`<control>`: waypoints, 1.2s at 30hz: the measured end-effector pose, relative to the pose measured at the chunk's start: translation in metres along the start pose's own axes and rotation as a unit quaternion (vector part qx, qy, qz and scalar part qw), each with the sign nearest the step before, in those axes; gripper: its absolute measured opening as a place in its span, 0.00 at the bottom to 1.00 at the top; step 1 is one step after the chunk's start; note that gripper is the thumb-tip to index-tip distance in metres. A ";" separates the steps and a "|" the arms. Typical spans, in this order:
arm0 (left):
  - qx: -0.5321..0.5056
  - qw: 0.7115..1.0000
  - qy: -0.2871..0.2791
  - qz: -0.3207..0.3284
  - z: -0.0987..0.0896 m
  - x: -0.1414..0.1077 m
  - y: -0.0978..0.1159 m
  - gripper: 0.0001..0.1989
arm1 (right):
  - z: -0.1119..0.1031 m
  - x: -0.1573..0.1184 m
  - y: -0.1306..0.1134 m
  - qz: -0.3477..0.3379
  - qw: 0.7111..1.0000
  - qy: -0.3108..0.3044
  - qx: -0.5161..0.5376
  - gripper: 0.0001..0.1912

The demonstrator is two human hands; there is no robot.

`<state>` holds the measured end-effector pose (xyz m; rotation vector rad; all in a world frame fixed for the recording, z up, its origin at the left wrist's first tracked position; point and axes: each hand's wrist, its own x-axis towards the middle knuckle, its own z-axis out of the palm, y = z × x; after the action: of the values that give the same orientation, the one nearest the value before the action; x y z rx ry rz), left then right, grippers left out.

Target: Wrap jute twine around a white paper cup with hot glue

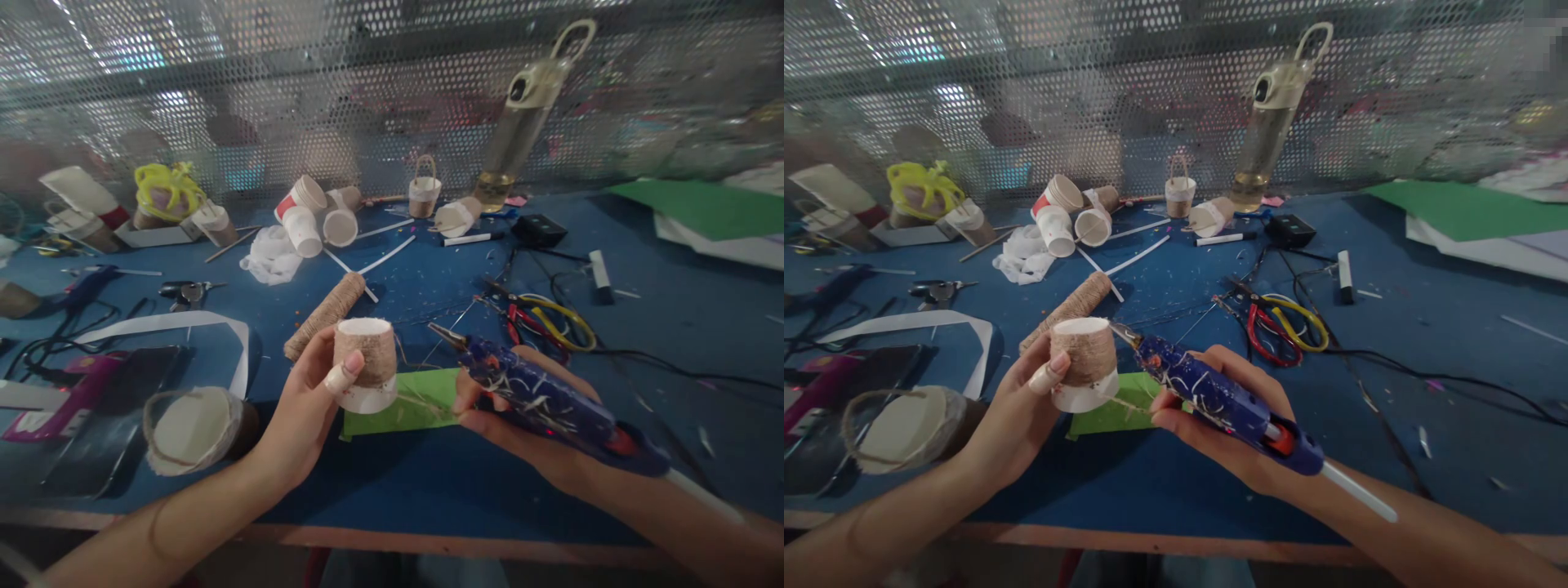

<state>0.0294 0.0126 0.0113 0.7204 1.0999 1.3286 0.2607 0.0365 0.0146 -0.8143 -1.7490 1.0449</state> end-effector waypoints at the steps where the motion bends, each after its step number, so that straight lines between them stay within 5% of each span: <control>1: 0.003 1.000 0.000 0.004 0.000 0.000 0.000 0.20 | -0.001 0.000 0.001 -0.003 1.000 -0.001 0.001 0.12; 9: 0.027 1.000 -0.002 0.006 -0.003 -0.001 -0.001 0.17 | -0.003 0.003 0.006 0.126 0.991 0.008 -0.030 0.08; 19: 0.020 1.000 0.000 -0.021 0.000 -0.004 0.003 0.20 | -0.005 0.013 0.004 0.172 0.980 -0.019 -0.099 0.13; 36: -0.031 0.998 -0.037 -0.037 0.000 -0.006 0.003 0.13 | -0.003 0.016 -0.002 0.206 0.976 -0.037 -0.054 0.13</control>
<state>0.0293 0.0070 0.0155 0.6722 1.0132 1.2577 0.2574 0.0505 0.0229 -1.2584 -1.7516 1.2699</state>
